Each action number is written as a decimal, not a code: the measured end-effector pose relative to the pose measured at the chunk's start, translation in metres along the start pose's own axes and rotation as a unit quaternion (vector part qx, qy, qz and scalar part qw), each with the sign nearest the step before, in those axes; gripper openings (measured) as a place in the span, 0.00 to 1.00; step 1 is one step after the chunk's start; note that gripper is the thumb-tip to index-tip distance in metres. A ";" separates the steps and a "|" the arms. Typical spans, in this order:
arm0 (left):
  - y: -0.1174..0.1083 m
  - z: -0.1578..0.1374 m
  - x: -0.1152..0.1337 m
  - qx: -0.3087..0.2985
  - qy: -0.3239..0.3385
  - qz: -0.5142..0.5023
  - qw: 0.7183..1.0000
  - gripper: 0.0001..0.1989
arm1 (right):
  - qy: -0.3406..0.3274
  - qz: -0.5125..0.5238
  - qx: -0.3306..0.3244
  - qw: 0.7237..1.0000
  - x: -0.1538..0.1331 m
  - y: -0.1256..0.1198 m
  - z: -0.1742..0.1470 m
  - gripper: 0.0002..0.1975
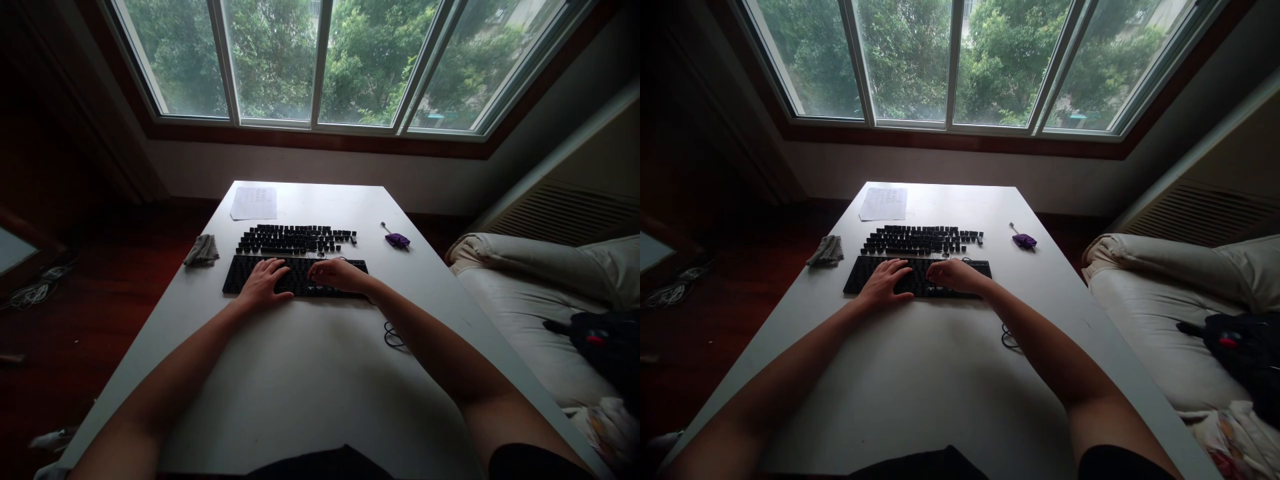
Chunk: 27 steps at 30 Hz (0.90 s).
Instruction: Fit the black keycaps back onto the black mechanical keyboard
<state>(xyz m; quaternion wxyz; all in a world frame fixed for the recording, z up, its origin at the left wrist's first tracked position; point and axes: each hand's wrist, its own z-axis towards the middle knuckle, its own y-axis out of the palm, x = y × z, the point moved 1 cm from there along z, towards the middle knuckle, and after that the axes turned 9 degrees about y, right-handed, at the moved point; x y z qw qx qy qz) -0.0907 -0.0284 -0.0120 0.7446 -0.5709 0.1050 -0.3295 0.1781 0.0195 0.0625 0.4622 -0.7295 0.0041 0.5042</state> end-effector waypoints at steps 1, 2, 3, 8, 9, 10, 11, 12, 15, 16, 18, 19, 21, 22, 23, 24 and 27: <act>0.000 0.000 0.000 -0.001 0.001 0.000 1.000 0.35 | -0.001 0.000 0.004 1.000 0.000 0.001 0.001 0.13; -0.001 0.000 0.000 -0.002 0.001 0.002 1.000 0.36 | -0.001 -0.001 0.011 1.000 0.000 0.003 0.001 0.13; -0.001 0.000 -0.001 -0.004 0.001 0.004 1.000 0.36 | 0.000 -0.001 0.022 1.000 0.001 0.004 0.001 0.12; 0.000 0.000 -0.002 -0.006 -0.001 0.001 1.000 0.36 | -0.002 -0.021 0.066 0.998 0.001 0.012 -0.006 0.11; 0.000 0.000 -0.001 -0.006 -0.001 -0.001 1.000 0.36 | -0.002 -0.026 0.072 0.997 0.002 0.012 -0.007 0.11; 0.000 0.000 -0.001 -0.005 -0.001 -0.002 1.000 0.36 | -0.001 -0.030 0.077 0.997 0.002 0.013 -0.009 0.11; 0.000 0.000 -0.001 -0.004 -0.002 -0.003 1.000 0.36 | -0.001 -0.031 0.081 0.996 0.003 0.013 -0.010 0.11; 0.000 0.000 -0.001 -0.004 -0.002 -0.003 1.000 0.36 | 0.001 -0.030 0.085 0.996 0.004 0.014 -0.011 0.11; -0.001 0.000 -0.001 -0.006 -0.002 0.000 1.000 0.36 | 0.007 -0.015 0.100 0.995 0.009 0.014 -0.014 0.12; -0.001 0.000 -0.001 -0.005 -0.003 0.000 1.000 0.36 | 0.010 -0.007 0.106 0.994 0.011 0.014 -0.016 0.13; 0.000 0.000 -0.001 -0.003 -0.003 0.000 1.000 0.36 | 0.018 0.008 0.113 0.993 0.015 0.014 -0.018 0.13; 0.000 0.000 -0.001 -0.001 -0.002 -0.001 1.000 0.35 | 0.021 0.014 0.112 0.993 0.016 0.014 -0.020 0.13; 0.001 0.000 0.000 0.001 0.000 -0.002 1.000 0.35 | 0.026 0.021 0.101 0.994 0.018 0.013 -0.021 0.14; 0.001 0.000 0.000 0.001 0.000 -0.003 1.000 0.35 | 0.028 0.022 0.094 0.995 0.018 0.013 -0.021 0.14; 0.002 0.001 0.000 0.000 0.001 -0.004 1.000 0.36 | 0.028 0.022 0.087 0.996 0.018 0.013 -0.021 0.14; 0.002 0.001 0.000 0.000 0.001 -0.005 1.000 0.36 | 0.027 0.021 0.081 0.996 0.017 0.013 -0.020 0.13; 0.002 0.001 0.000 -0.003 0.001 -0.005 1.000 0.36 | 0.023 0.013 0.072 0.997 0.013 0.013 -0.015 0.12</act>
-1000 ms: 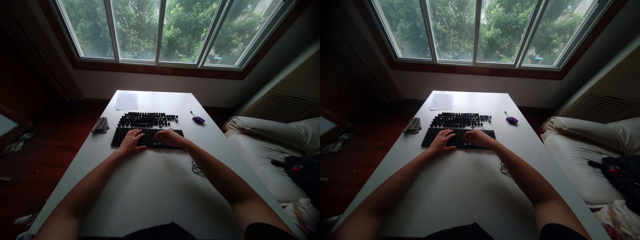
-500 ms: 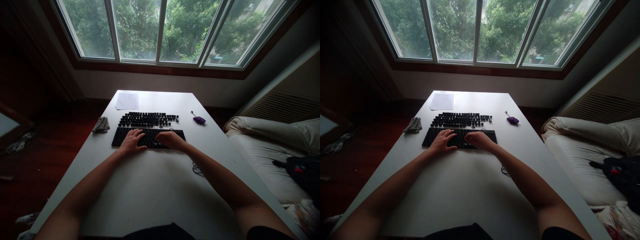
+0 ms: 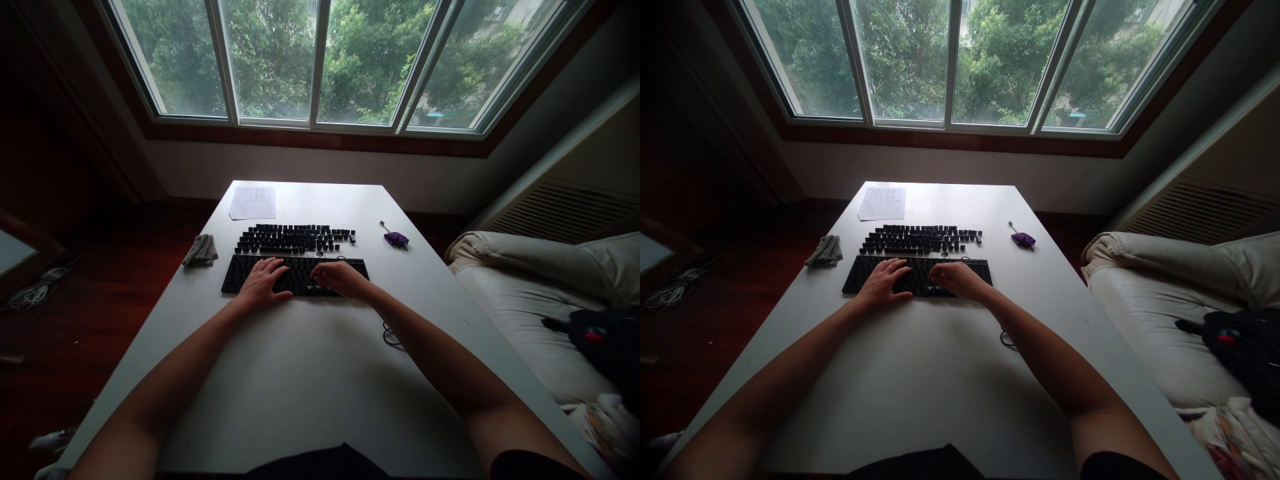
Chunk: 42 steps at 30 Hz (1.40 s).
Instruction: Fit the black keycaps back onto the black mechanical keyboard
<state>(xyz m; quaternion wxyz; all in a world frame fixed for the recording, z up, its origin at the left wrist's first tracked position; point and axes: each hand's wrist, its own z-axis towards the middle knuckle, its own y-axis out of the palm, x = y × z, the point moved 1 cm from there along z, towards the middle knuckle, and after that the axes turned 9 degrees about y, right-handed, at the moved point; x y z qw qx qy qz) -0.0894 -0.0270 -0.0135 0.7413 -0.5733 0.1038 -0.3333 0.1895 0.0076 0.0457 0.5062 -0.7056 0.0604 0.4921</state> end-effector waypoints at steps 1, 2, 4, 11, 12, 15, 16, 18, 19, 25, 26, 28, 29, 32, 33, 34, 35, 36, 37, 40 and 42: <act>0.000 0.000 0.000 -0.001 -0.001 0.002 1.000 0.36 | -0.004 -0.004 -0.004 1.000 -0.003 0.000 0.001 0.12; 0.000 0.000 0.000 -0.002 -0.001 0.004 1.000 0.36 | -0.010 -0.008 -0.011 1.000 -0.005 -0.001 0.003 0.11; 0.000 -0.001 -0.001 -0.003 -0.001 0.008 1.000 0.36 | -0.022 -0.016 -0.031 0.999 -0.011 -0.004 0.005 0.11; 0.000 -0.001 -0.002 0.003 0.004 0.007 1.000 0.36 | -0.085 -0.070 -0.103 0.989 -0.021 -0.019 0.015 0.11; 0.000 -0.001 -0.002 0.005 0.006 0.007 1.000 0.36 | -0.093 -0.075 -0.105 0.987 -0.020 -0.020 0.017 0.11; 0.000 -0.001 -0.002 0.009 0.007 0.006 1.000 0.35 | -0.091 -0.089 -0.106 0.986 -0.019 -0.021 0.023 0.10; 0.000 -0.001 -0.002 0.011 0.006 0.004 1.000 0.35 | -0.085 -0.095 -0.109 0.986 -0.019 -0.021 0.025 0.10; 0.001 -0.001 -0.002 0.013 0.008 0.001 1.000 0.35 | -0.078 -0.109 -0.117 0.984 -0.020 -0.020 0.028 0.09; 0.001 -0.001 -0.002 0.013 0.009 -0.001 1.000 0.35 | -0.080 -0.115 -0.120 0.983 -0.021 -0.020 0.029 0.08; 0.001 -0.001 -0.003 0.016 0.012 0.001 1.000 0.35 | -0.102 -0.107 -0.104 0.983 -0.021 -0.017 0.031 0.08; 0.001 -0.001 -0.003 0.016 0.013 0.001 1.000 0.35 | -0.098 -0.095 -0.103 0.985 -0.018 -0.017 0.030 0.09; 0.001 -0.002 -0.004 0.017 0.013 -0.001 1.000 0.36 | -0.082 -0.065 -0.100 0.989 -0.012 -0.018 0.027 0.10; 0.001 -0.002 -0.004 0.018 0.013 -0.004 1.000 0.35 | -0.072 -0.049 -0.097 0.992 -0.009 -0.018 0.024 0.10; 0.000 -0.003 -0.005 0.023 0.010 -0.015 1.000 0.35 | -0.045 0.004 -0.081 0.996 0.003 -0.019 0.016 0.13; 0.000 -0.003 -0.005 0.023 0.010 -0.018 1.000 0.35 | -0.039 0.020 -0.075 0.996 0.006 -0.018 0.013 0.14; 0.000 -0.003 -0.004 0.022 0.010 -0.019 1.000 0.35 | -0.034 0.033 -0.069 0.997 0.009 -0.018 0.011 0.15; 0.000 -0.003 -0.004 0.022 0.010 -0.020 1.000 0.35 | -0.029 0.046 -0.063 0.997 0.012 -0.017 0.009 0.15; 0.000 -0.003 -0.004 0.021 0.010 -0.019 1.000 0.35 | -0.024 0.057 -0.060 0.996 0.015 -0.015 0.007 0.16; 0.000 -0.003 -0.003 0.020 0.010 -0.018 1.000 0.35 | -0.020 0.069 -0.059 0.996 0.017 -0.014 0.007 0.16; 0.000 -0.002 -0.002 0.016 0.008 -0.011 1.000 0.35 | -0.007 0.117 -0.069 0.991 0.025 -0.012 0.007 0.19; 0.000 -0.002 -0.002 0.013 0.006 -0.006 1.000 0.36 | 0.006 0.154 -0.082 0.985 0.029 -0.012 0.008 0.20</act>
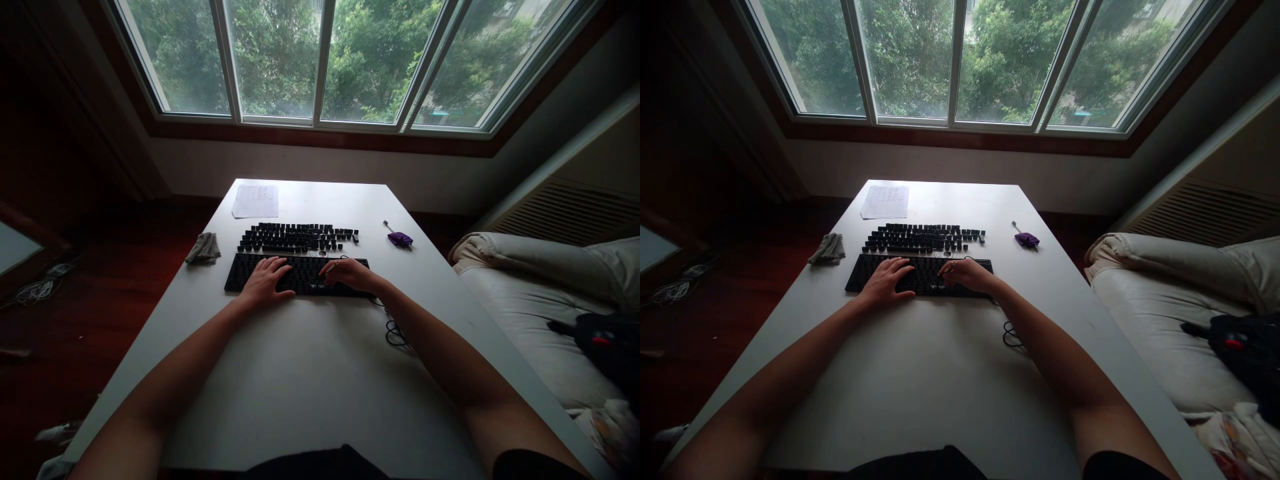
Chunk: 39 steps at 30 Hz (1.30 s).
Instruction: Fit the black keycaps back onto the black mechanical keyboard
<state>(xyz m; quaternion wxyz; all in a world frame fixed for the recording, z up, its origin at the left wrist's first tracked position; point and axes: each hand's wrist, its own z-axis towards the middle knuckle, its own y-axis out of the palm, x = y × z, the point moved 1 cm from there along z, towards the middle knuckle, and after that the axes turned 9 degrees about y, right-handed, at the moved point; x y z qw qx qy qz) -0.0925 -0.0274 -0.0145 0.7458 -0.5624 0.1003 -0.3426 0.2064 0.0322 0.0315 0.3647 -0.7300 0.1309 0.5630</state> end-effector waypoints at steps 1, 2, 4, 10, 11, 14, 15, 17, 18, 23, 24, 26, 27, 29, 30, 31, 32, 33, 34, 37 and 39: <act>0.000 0.000 0.000 -0.002 -0.001 0.002 1.000 0.36 | 0.007 0.017 -0.005 1.000 0.002 -0.001 0.000 0.21; 0.000 0.000 0.000 -0.003 -0.001 0.003 1.000 0.36 | 0.013 0.032 -0.009 0.999 0.004 -0.002 0.000 0.22; 0.000 0.000 0.001 -0.003 -0.001 0.004 1.000 0.36 | 0.023 0.052 -0.012 0.998 0.006 -0.004 -0.001 0.23; 0.000 0.000 0.002 -0.004 -0.002 0.005 1.000 0.35 | 0.047 0.076 -0.009 0.996 0.006 -0.006 -0.004 0.24; 0.000 0.000 0.002 -0.005 -0.002 0.004 1.000 0.35 | 0.050 0.074 -0.005 0.996 0.005 -0.006 -0.004 0.24; 0.001 0.000 0.001 -0.005 -0.003 0.001 1.000 0.35 | 0.050 0.057 0.009 0.997 0.001 -0.004 -0.004 0.24; 0.001 0.001 0.001 -0.004 -0.004 0.001 1.000 0.35 | 0.046 0.052 0.016 0.997 0.000 -0.002 -0.003 0.24; 0.000 0.001 0.000 -0.001 -0.003 0.002 1.000 0.35 | 0.034 0.057 0.034 0.997 -0.003 0.004 -0.001 0.23; 0.000 0.001 0.000 0.002 -0.001 0.000 1.000 0.35 | 0.028 0.067 0.045 0.996 -0.005 0.007 0.000 0.22; -0.007 0.003 0.009 0.037 0.017 -0.030 0.999 0.29 | 0.000 0.114 0.106 0.988 -0.011 0.027 0.009 0.19; -0.008 0.003 0.012 0.050 0.020 -0.038 0.998 0.26 | -0.005 0.121 0.121 0.985 -0.011 0.031 0.011 0.19; -0.009 0.004 0.018 0.073 0.025 -0.058 0.995 0.22 | -0.014 0.138 0.148 0.979 -0.011 0.038 0.015 0.18; -0.009 0.005 0.022 0.082 0.027 -0.069 0.994 0.20 | -0.018 0.145 0.157 0.977 -0.011 0.041 0.016 0.18; -0.008 0.006 0.026 0.091 0.027 -0.092 0.991 0.18 | -0.025 0.154 0.167 0.974 -0.011 0.046 0.017 0.18; -0.008 0.007 0.028 0.094 0.024 -0.103 0.990 0.16 | -0.030 0.157 0.169 0.973 -0.011 0.048 0.017 0.18; -0.007 0.008 0.029 0.097 0.019 -0.115 0.988 0.15 | -0.033 0.159 0.170 0.972 -0.011 0.049 0.017 0.18; -0.007 0.008 0.030 0.100 0.013 -0.126 0.987 0.14 | -0.035 0.161 0.172 0.971 -0.011 0.050 0.016 0.18; -0.006 0.008 0.030 0.104 0.007 -0.139 0.985 0.13 | -0.037 0.162 0.174 0.971 -0.011 0.051 0.016 0.19; -0.006 0.009 0.030 0.108 0.001 -0.151 0.983 0.13 | -0.038 0.164 0.177 0.970 -0.010 0.051 0.015 0.19; -0.006 0.009 0.030 0.117 -0.010 -0.182 0.976 0.12 | -0.037 0.166 0.182 0.969 -0.008 0.052 0.015 0.21; -0.006 0.009 0.030 0.115 -0.013 -0.190 0.975 0.12 | -0.035 0.168 0.182 0.968 -0.007 0.052 0.015 0.21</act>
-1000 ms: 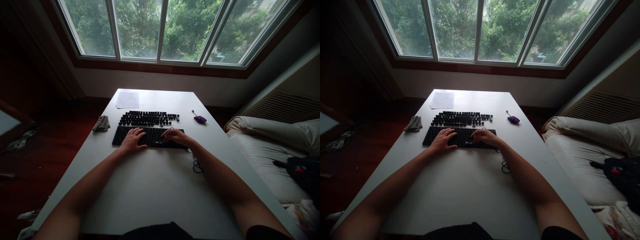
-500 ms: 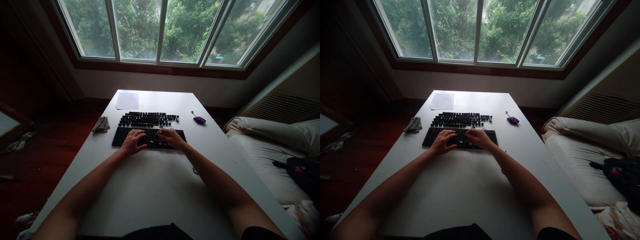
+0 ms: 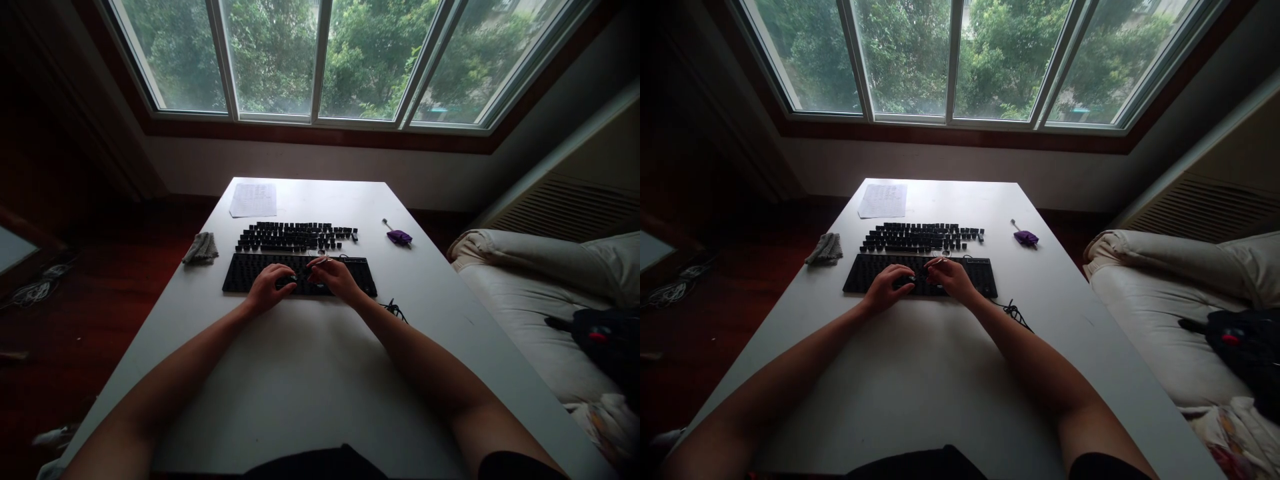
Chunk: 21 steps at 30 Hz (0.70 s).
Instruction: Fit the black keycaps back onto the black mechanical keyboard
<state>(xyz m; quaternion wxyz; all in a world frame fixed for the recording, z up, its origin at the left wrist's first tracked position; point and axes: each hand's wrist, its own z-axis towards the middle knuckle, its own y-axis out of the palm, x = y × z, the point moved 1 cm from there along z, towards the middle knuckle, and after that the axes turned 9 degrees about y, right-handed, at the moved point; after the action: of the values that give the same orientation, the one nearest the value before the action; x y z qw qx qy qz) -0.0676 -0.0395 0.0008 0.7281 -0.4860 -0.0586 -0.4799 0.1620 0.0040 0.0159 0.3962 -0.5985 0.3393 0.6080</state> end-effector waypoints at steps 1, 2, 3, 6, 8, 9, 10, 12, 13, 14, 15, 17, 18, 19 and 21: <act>0.000 0.000 0.000 -0.001 -0.002 0.000 1.000 0.12 | 0.001 0.000 -0.001 1.000 0.001 0.000 0.000 0.21; 0.000 0.000 0.000 -0.002 -0.004 0.002 1.000 0.12 | 0.002 0.001 -0.002 1.000 0.002 0.000 0.000 0.21; 0.000 0.000 0.000 -0.003 -0.006 0.005 1.000 0.12 | 0.003 0.001 -0.004 1.000 0.003 0.000 0.000 0.21; 0.001 -0.001 -0.001 -0.009 -0.010 0.012 1.000 0.11 | 0.002 -0.001 -0.016 1.000 0.006 0.001 -0.001 0.20; 0.001 -0.001 -0.001 -0.016 -0.012 0.015 1.000 0.11 | -0.001 -0.004 -0.029 1.000 0.007 0.001 -0.001 0.20; 0.000 -0.001 -0.001 -0.021 -0.013 0.016 1.000 0.11 | -0.003 -0.005 -0.037 0.999 0.008 0.000 -0.001 0.20; 0.000 -0.002 -0.001 -0.025 -0.013 0.015 0.999 0.11 | -0.004 -0.006 -0.045 0.999 0.008 0.000 -0.001 0.20; -0.001 -0.002 -0.001 -0.033 -0.010 0.013 0.999 0.11 | -0.006 -0.006 -0.059 0.998 0.008 -0.001 -0.002 0.19; -0.001 -0.002 -0.001 -0.036 -0.009 0.010 0.999 0.11 | -0.007 -0.006 -0.064 0.998 0.008 -0.001 -0.002 0.19; -0.001 -0.002 -0.001 -0.038 -0.008 0.008 0.999 0.11 | -0.007 -0.006 -0.067 0.998 0.008 -0.001 -0.002 0.19; -0.002 -0.002 -0.002 -0.039 -0.008 0.005 0.999 0.11 | -0.007 -0.005 -0.068 0.998 0.007 -0.002 -0.003 0.18; -0.002 -0.002 -0.002 -0.041 -0.010 -0.001 0.999 0.12 | -0.007 -0.003 -0.075 0.997 0.007 -0.002 -0.003 0.18; -0.002 -0.002 -0.002 -0.043 -0.010 -0.004 0.999 0.12 | -0.006 -0.004 -0.083 0.997 0.007 -0.002 -0.004 0.18; -0.002 -0.002 -0.002 -0.046 -0.010 -0.008 0.999 0.12 | -0.006 -0.006 -0.092 0.996 0.007 -0.002 -0.004 0.18; -0.001 -0.002 -0.002 -0.053 -0.007 -0.016 0.998 0.12 | -0.004 -0.011 -0.103 0.995 0.007 -0.001 -0.004 0.19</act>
<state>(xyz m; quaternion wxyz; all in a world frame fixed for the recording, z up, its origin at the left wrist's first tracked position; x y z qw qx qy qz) -0.0704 -0.0398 -0.0007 0.6930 -0.5263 -0.0460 -0.4905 0.1648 0.0014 0.0087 0.3401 -0.6375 0.2666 0.6379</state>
